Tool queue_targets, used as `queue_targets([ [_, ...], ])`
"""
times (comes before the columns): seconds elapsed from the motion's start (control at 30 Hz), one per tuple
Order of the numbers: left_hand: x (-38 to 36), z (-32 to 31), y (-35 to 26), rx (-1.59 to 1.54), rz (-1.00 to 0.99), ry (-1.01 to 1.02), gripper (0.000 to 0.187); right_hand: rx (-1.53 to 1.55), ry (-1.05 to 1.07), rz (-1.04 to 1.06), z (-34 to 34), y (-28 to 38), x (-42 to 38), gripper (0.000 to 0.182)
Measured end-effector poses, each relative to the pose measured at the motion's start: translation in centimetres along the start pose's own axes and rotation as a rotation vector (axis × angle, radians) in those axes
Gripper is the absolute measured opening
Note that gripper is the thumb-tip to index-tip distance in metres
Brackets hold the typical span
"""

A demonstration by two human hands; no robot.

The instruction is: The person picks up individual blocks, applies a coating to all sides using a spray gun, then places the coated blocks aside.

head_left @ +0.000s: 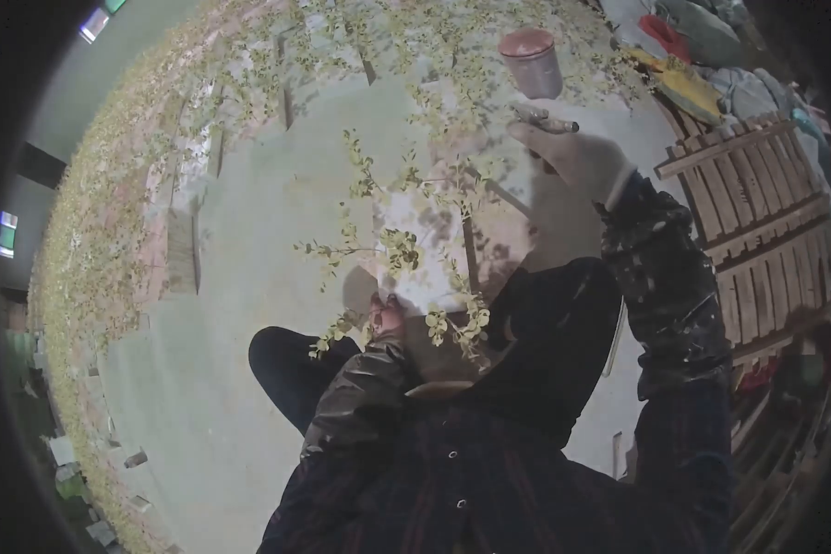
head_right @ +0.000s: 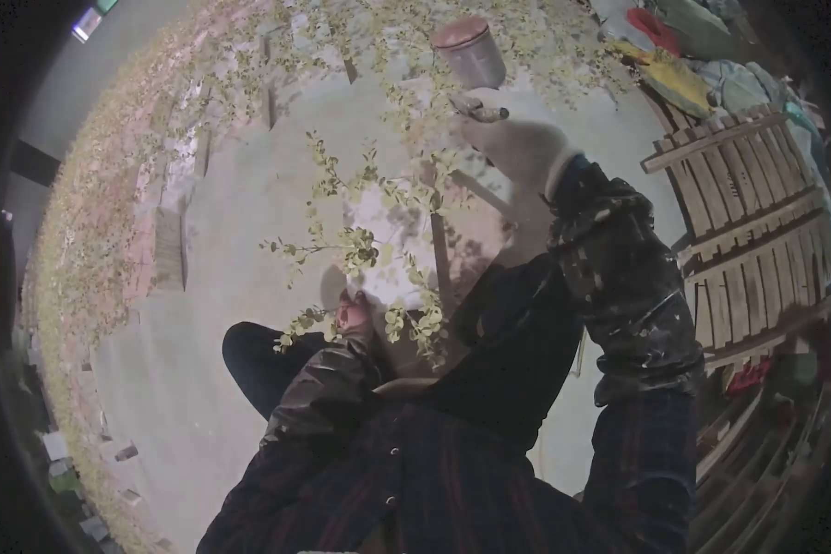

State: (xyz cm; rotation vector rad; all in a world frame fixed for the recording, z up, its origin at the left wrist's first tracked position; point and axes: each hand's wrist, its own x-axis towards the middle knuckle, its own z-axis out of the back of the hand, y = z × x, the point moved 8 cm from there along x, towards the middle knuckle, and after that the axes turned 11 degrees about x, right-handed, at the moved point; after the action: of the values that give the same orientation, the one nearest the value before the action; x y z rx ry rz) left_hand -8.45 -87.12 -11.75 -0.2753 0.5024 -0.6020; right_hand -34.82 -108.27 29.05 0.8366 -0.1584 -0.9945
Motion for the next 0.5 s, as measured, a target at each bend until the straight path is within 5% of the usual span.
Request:
queue_targets([
  [0.1, -0.6, 0.3, -0.2, -0.102, 0.043, 0.122, 0.054, -0.009, -0.236, -0.273, 0.9, -0.2, -2.9, 0.03],
  [0.2, 4.8, -6.9, 3.9, 0.332, -0.207, -0.165, 0.048, -0.331, -0.207, 0.449, 0.7, 3.6, -5.9, 0.026],
  [0.3, 5.1, -7.9, 4.8, 0.281, -0.247, -0.1, 0.05, 0.229, -0.149, 0.524, 0.3, 4.4, -8.6, 0.026],
  [0.4, 9.9, -13.2, 9.2, -0.522, -0.138, 0.07, 0.048, 0.315, -0.216, 0.287, -0.1, 2.8, -9.5, 0.028],
  [0.5, 5.1, -7.9, 5.2, 0.203, -0.295, -0.338, 0.045, 0.32, -0.201, 0.164, -0.6, 0.8, -9.9, 0.038],
])
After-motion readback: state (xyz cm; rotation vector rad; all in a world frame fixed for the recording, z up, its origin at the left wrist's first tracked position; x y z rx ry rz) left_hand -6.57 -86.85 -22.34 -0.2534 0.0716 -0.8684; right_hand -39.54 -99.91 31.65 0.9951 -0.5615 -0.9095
